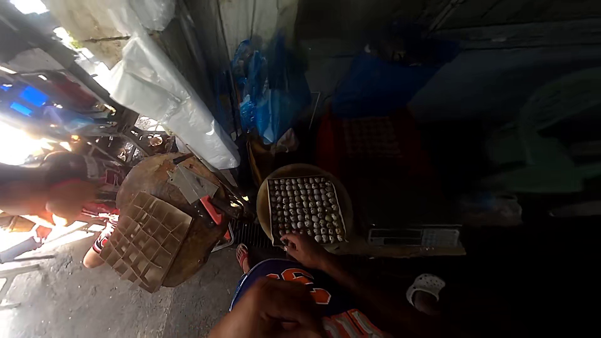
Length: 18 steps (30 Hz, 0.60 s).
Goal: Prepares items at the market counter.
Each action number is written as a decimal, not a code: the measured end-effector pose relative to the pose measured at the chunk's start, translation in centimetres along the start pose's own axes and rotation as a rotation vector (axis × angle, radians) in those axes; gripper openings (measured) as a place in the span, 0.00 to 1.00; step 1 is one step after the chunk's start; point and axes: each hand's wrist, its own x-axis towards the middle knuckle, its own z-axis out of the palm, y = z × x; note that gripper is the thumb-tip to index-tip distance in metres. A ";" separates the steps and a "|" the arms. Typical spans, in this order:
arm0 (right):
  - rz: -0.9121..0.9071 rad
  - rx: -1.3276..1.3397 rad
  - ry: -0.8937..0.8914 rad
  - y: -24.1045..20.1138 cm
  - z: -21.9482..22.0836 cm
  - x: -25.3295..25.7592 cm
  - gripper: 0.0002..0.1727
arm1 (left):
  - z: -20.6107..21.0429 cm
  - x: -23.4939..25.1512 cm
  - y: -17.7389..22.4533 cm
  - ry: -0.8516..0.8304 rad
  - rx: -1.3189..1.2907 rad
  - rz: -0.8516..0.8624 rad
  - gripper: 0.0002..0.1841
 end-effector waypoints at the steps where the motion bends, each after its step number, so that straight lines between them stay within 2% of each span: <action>1: 0.012 0.007 0.002 0.8 0.3 -0.1 0.24 | -1.0 -1.1 -1.1 0.091 0.155 -0.047 0.13; 3: 0.053 0.018 0.011 2.1 0.6 -0.6 0.23 | -2.7 -2.7 -3.0 0.297 0.434 -0.158 0.05; 6: 0.107 0.043 0.019 3.0 0.7 -1.0 0.24 | -6.0 -3.4 -4.0 0.597 0.550 -0.232 0.03; 8: 0.125 0.043 0.023 2.7 0.4 -1.1 0.23 | -8.5 -2.4 -3.9 0.768 0.628 -0.205 0.08; 11: 0.133 0.059 0.073 1.7 -0.1 -1.0 0.22 | -12.3 0.8 -4.1 0.910 0.821 -0.183 0.09; 13: 0.131 0.070 0.123 0.9 -0.3 -1.1 0.22 | -14.9 3.6 -5.3 0.964 0.897 -0.210 0.20; 16: 0.129 0.077 0.155 -0.2 -0.3 -1.0 0.23 | -18.2 8.6 -7.8 1.056 1.054 -0.285 0.50; 18: 0.121 0.066 0.165 -0.8 0.1 -1.2 0.23 | -20.3 11.4 -9.4 1.128 1.152 -0.322 0.63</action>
